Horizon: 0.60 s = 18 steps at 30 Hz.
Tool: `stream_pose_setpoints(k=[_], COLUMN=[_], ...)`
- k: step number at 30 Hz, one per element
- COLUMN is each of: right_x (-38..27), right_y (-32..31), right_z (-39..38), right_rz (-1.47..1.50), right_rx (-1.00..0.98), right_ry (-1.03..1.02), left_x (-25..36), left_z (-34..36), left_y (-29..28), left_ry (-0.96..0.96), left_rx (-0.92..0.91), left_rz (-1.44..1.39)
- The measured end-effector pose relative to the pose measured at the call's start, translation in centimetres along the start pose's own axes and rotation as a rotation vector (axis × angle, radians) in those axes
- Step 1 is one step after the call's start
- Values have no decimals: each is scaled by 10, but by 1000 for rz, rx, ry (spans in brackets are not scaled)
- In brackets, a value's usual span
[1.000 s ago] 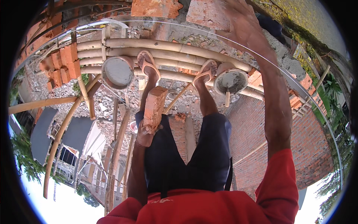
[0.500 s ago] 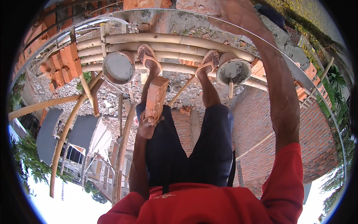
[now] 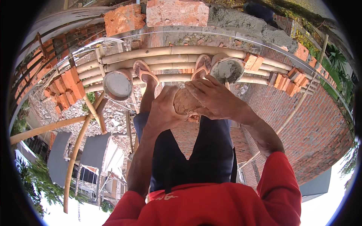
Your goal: The person builds a brick wall on a bamboo scaffold. They scoop mortar from a headpan, spread it on the wall, place bricks, and tap them into alignment. The person repeatedly refills the headpan and continues laying bricks along the wall.
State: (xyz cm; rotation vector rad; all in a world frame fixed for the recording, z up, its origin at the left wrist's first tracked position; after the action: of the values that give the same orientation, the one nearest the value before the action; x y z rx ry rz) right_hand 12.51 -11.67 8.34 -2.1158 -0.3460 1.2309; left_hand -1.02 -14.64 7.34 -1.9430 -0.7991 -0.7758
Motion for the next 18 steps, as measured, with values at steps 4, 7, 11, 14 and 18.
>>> stream_pose_setpoints(k=[4,7,11,14,18], right_x=[43,83,131,166,183], right_y=[-28,-58,-122,-142,-142], right_z=[-34,-48,-44,-31,-16], right_rz=[-1,-26,-189,-389,-339], right_rx=[46,175,613,617,584], right_ry=[88,252,184,232,209], left_x=[36,59,65,49,39], left_z=[56,96,146,174,182], left_y=[23,3,-38,-45,-43], left_ry=[-23,115,395,429,454], left_rx=[-166,-4,309,360,383], left_rz=[-8,52,487,640,683])
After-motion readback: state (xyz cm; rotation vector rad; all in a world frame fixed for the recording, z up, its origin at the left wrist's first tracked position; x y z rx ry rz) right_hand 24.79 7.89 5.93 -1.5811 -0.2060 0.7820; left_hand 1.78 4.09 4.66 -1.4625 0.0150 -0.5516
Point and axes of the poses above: each hand's wrist, its own z-axis towards the middle knuckle, its own y-axis out of the palm, x = y × z, the point moved 9 cm from there along z, towards the middle knuckle, and after that the axes turned 1 degree about y, right-handed, at the moved point
